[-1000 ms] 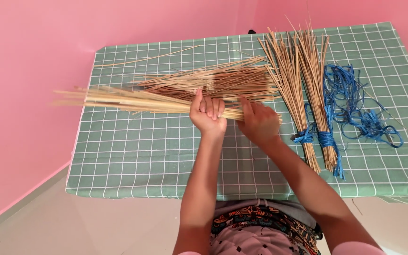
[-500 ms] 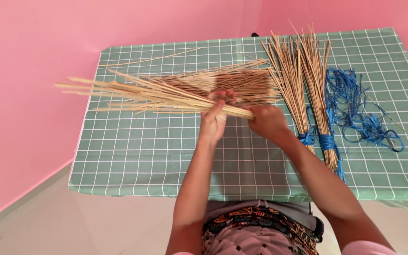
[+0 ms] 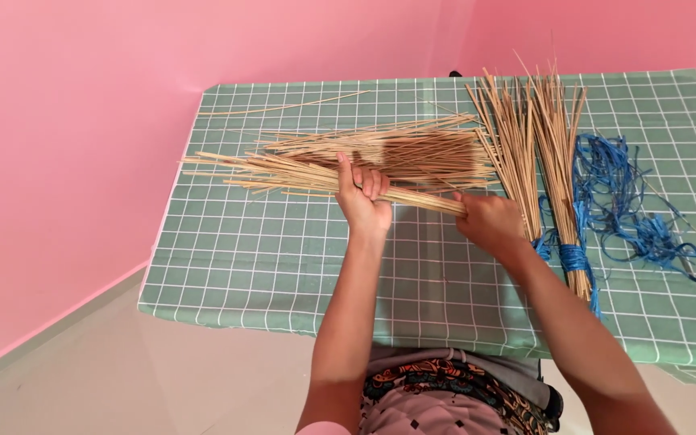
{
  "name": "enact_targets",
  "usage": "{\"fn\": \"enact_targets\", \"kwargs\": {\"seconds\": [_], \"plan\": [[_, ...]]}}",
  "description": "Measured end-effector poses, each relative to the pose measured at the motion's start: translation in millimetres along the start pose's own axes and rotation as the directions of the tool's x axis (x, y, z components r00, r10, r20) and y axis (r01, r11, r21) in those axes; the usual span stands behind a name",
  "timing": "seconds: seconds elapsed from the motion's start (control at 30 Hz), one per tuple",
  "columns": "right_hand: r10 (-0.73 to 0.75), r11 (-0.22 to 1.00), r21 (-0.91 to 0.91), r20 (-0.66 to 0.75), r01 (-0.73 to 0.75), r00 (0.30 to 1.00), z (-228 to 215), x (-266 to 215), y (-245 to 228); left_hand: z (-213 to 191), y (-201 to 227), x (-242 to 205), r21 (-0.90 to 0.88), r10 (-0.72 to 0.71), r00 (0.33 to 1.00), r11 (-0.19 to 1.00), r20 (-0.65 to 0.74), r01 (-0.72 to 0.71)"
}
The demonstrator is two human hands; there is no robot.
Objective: Gathering and aligning thin bamboo sticks into a bundle on a table.
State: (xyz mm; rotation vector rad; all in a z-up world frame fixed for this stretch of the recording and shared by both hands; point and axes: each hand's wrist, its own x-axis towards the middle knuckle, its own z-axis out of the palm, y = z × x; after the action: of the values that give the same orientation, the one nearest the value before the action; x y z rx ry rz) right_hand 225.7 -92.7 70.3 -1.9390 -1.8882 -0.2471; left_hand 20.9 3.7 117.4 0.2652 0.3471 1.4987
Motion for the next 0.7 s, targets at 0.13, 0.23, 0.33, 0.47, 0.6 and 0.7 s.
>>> {"fn": "enact_targets", "kwargs": {"seconds": [0.13, 0.23, 0.33, 0.47, 0.6, 0.7], "plan": [[-0.069, 0.997, -0.028, -0.080, 0.066, 0.994, -1.3, -2.2, 1.5, 3.0, 2.8, -4.1, -0.073, 0.001, 0.999, 0.997, 0.044, 0.002], [-0.143, 0.990, -0.029, -0.208, 0.140, 0.968, -7.2, -1.0, -0.7, 4.2, 8.7, -6.1, -0.111, -0.017, 0.997, 0.993, 0.069, 0.025], [-0.096, 0.995, -0.008, -0.129, 0.096, 0.987, -26.2, 1.6, -10.9, 5.1, 13.9, -3.6, -0.109, -0.005, 0.999, 0.994, 0.038, 0.009], [-0.169, 0.959, -0.268, -0.286, 0.090, 0.943, -53.5, 0.2, -43.6, 4.3, 22.2, 2.2, -0.131, 0.028, 0.999, 0.991, -0.020, -0.031], [-0.304, 0.948, -0.219, -0.409, 0.231, 0.860, -56.5, -5.4, -69.5, 3.1, 22.8, -0.5, -0.160, 0.008, 1.000, 0.987, 0.029, -0.004], [-0.297, 0.951, -0.209, -0.399, 0.229, 0.867, -47.1, 5.1, -69.7, 4.2, 19.5, -11.6, -0.142, -0.011, 0.998, 0.990, 0.061, 0.020]]}}
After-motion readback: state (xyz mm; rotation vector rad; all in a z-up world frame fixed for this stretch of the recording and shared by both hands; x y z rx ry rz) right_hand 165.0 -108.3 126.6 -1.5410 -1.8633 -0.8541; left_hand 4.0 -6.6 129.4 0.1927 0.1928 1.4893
